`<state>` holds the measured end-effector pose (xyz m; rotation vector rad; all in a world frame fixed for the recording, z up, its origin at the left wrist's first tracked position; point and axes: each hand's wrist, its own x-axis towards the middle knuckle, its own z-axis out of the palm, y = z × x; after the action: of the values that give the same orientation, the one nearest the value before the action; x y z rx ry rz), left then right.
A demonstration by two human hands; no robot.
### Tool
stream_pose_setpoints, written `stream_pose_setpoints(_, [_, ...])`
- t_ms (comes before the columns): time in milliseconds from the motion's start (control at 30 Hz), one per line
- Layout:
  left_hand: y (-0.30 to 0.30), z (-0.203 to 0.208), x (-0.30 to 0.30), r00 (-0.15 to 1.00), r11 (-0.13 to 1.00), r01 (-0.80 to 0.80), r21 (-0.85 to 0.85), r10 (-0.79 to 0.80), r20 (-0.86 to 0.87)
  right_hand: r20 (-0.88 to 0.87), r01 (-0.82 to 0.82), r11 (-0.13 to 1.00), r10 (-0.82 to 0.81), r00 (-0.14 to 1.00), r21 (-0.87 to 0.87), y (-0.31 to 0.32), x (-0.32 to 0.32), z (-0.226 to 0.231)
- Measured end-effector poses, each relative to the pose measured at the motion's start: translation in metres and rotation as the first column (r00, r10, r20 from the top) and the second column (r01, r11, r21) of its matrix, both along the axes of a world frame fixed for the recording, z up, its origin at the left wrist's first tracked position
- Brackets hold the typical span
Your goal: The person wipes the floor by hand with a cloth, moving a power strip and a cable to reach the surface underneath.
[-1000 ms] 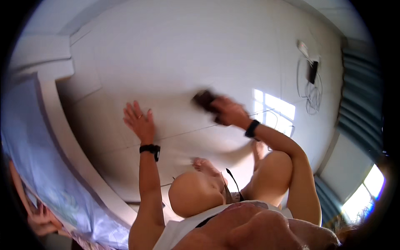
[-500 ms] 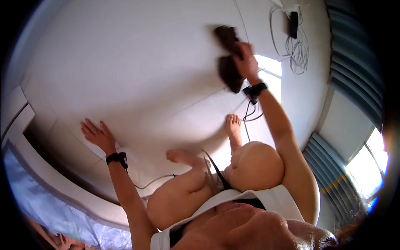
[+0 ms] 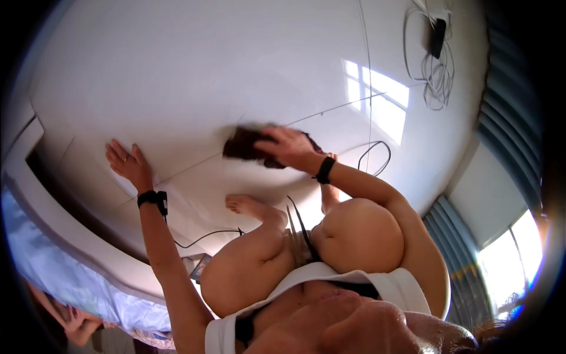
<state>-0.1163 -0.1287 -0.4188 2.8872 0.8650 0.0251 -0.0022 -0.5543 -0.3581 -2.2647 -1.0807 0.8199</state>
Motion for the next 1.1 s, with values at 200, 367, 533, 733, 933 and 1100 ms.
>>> stream_pose_setpoints(200, [0.017, -0.013, -0.011, 0.990, 0.995, 0.095, 0.006, -0.095, 0.101, 0.169, 0.220, 0.974, -0.227, 0.959, 0.056, -0.008, 0.062, -0.008])
stream_pose_setpoints(367, [0.002, -0.006, 0.001, 0.998, 0.999, -0.004, -0.048, 0.007, 0.059, 0.711, 0.541, 0.840, -0.366, 0.600, -0.024, -0.092, 0.166, -0.006])
stream_pose_setpoints(533, [-0.001, 0.003, 0.002, 0.995, 0.995, -0.023, -0.100, 0.033, 0.093, 0.481, 0.537, 0.824, -0.549, 0.684, 0.178, -0.040, 0.127, -0.027])
stream_pose_setpoints(733, [0.001, 0.004, 0.000, 0.995, 0.998, -0.036, -0.058, 0.042, 0.091, 0.135, -0.206, 0.960, 0.182, 0.974, 0.191, 0.085, -0.002, -0.022])
stream_pose_setpoints(933, [0.027, 0.016, -0.005, 0.995, 0.990, -0.046, -0.135, 0.057, 0.082, 0.185, -0.304, 0.938, 0.274, 0.944, 0.166, 0.096, 0.069, -0.022])
stream_pose_setpoints(1100, [0.057, 0.007, -0.016, 0.996, 0.998, -0.052, 0.030, 0.050, 0.073, 0.574, 0.273, 0.939, -0.344, 0.743, 0.208, 0.096, 0.237, -0.031])
